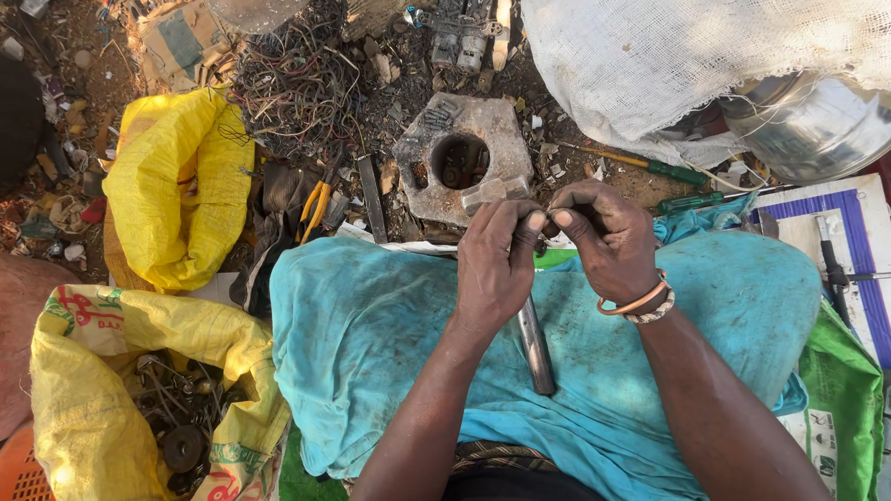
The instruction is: The person sits on the ground with a small anvil stone on their lap and works scrap metal pieces. They hold pieces with pliers, position them on the anvil, and strike them with a hammer, at times using a punch-like tool, reshaping the metal pieces one at a time.
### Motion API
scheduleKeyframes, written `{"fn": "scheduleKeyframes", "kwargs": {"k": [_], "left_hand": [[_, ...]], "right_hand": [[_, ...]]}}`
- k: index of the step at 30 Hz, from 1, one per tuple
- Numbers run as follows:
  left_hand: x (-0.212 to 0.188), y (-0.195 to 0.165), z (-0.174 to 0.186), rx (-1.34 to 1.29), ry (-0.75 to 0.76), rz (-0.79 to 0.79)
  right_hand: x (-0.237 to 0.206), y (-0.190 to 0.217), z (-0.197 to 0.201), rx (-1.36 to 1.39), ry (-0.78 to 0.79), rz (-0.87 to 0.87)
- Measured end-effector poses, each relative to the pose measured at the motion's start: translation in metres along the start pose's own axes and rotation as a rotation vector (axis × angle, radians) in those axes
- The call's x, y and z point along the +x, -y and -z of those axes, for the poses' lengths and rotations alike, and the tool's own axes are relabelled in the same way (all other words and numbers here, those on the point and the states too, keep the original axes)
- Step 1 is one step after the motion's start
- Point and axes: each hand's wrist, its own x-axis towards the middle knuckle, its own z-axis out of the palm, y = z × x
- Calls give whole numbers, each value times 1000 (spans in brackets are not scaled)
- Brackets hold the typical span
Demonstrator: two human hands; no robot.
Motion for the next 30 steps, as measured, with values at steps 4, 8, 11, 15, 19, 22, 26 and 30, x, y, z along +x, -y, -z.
{"fn": "scheduleKeyframes", "kwargs": {"k": [4, 8, 11, 15, 19, 22, 26, 30], "left_hand": [[-1, 5, 1, -39, 38, 159], [-3, 14, 9, 143, 30, -70], [-4, 21, 13, 193, 89, -157], [-7, 25, 15, 252, 148, -155], [-8, 25, 16, 274, 219, -67], [-8, 27, 20, 272, 261, -22], [-9, 31, 22, 176, 217, 18], [-9, 38, 16, 204, 204, 138]], "right_hand": [[2, -1, -4, -130, 10, -49], [2, -2, -4, -29, 85, -207], [5, -5, 0, -44, 159, -318], [6, -12, 4, -210, 368, -318], [1, -15, 1, -225, 350, -343], [-2, -14, -5, -397, 305, -65], [-4, -8, -12, -555, 266, 251], [-5, -6, -18, -709, 203, 348]]}}
